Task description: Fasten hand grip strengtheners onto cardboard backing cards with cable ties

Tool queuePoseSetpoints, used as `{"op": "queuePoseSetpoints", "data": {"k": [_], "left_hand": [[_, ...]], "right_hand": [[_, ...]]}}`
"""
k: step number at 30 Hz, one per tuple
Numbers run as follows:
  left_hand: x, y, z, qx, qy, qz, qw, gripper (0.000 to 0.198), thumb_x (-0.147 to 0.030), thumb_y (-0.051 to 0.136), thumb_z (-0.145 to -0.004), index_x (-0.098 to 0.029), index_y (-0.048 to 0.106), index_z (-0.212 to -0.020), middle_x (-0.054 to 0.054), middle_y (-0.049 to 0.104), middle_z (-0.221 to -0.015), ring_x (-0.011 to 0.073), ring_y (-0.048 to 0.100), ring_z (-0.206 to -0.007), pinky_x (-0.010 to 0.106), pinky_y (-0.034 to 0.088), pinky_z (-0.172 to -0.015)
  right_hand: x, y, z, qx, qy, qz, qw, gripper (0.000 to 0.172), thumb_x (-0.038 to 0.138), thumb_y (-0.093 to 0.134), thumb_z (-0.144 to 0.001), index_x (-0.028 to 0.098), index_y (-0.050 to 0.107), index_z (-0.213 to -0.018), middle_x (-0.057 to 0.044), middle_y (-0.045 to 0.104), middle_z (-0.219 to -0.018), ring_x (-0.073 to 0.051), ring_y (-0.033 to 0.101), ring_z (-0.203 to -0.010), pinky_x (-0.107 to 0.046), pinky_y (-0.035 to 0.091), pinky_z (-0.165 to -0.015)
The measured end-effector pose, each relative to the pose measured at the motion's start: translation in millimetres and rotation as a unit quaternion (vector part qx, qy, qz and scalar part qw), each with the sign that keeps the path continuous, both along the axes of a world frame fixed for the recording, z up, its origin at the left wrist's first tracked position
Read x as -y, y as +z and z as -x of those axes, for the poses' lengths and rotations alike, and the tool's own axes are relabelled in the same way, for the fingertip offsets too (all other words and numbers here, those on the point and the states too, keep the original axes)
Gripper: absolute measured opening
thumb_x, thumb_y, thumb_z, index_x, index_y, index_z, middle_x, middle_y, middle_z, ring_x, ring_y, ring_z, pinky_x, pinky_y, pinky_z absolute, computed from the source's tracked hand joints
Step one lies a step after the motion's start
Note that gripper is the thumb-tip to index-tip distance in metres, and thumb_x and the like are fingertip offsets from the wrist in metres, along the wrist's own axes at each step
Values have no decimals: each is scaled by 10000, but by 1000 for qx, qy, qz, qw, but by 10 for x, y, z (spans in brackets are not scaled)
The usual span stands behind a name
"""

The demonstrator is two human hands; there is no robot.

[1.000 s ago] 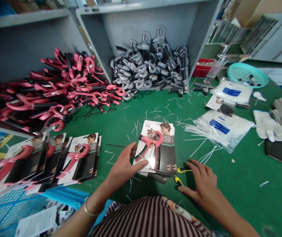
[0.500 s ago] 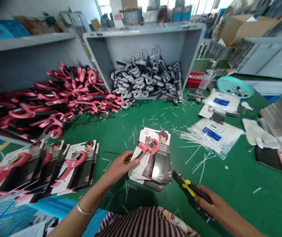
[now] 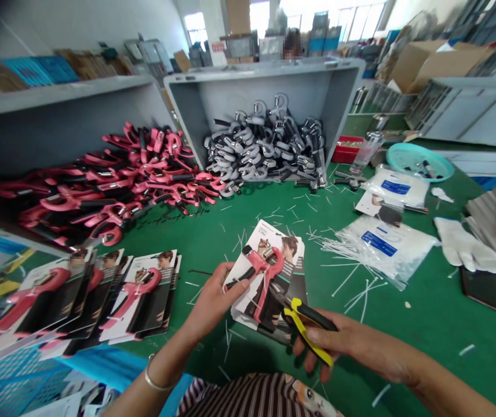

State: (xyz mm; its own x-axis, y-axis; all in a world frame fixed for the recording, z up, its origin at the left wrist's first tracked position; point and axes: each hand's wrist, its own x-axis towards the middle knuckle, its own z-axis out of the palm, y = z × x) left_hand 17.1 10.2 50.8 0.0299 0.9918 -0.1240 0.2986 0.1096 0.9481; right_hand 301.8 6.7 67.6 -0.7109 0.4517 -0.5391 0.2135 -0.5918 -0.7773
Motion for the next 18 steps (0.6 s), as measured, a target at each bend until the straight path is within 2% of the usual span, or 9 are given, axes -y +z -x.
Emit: {"op": "queuePoseSetpoints", "data": {"k": [4, 7, 10, 12, 15, 18], "left_hand": [[1, -41, 29, -5, -15, -7, 1000, 344, -395, 611, -876, -192, 523, -1139, 36, 675, -1034, 200, 638, -914, 311, 496, -789], [-11, -21, 38, 0, -40, -11, 999, 339, -387, 620, -873, -199, 524, -1137, 38, 678, -1065, 208, 636, -967, 319, 500, -824], [-36, -32, 43, 35, -47, 4, 998, 348, -410, 632, -864, -206, 532, -1127, 37, 676, -1064, 201, 653, -943, 296, 523, -776], [-58, -68, 39, 76, -56, 50, 994, 412, -465, 616, -866, -214, 514, -1177, 30, 682, -984, 175, 673, -772, 259, 528, -616], [-90, -137, 22, 119, -70, 108, 985, 493, -524, 600, -862, -210, 505, -1231, 7, 667, -804, 126, 603, -513, 202, 439, -414], [-99, -161, 2, 138, -52, 108, 983, 456, -517, 604, -862, -188, 544, -1173, -8, 639, -727, 101, 554, -453, 183, 413, -381]], "right_hand": [[-134, 15, 68, -29, 1, 42, 999, 421, 466, 603, -911, 168, 548, -1202, -133, 661, -1112, -239, 686, -929, -345, 578, -706], [-162, 37, 102, -50, -23, 95, 994, 388, 444, 618, -908, 166, 555, -1170, -100, 664, -990, -181, 678, -800, -257, 544, -593], [-169, 44, 120, -55, -59, 174, 981, 322, 437, 615, -912, 164, 583, -1080, -8, 583, -800, -47, 513, -547, -124, 370, -425], [-170, 31, 135, -46, -64, 202, 976, 317, 460, 617, -905, 165, 582, -1015, 33, 510, -721, -9, 362, -467, -98, 224, -371], [-154, -35, 181, 1, -53, 175, 983, 352, 518, 625, -880, 185, 545, -960, 55, 475, -671, -6, 257, -435, -114, 131, -356], [-116, -143, 233, 82, -37, 45, 995, 419, 600, 589, -869, 192, 514, -930, 60, 476, -644, -17, 270, -409, -137, 171, -342]]}}
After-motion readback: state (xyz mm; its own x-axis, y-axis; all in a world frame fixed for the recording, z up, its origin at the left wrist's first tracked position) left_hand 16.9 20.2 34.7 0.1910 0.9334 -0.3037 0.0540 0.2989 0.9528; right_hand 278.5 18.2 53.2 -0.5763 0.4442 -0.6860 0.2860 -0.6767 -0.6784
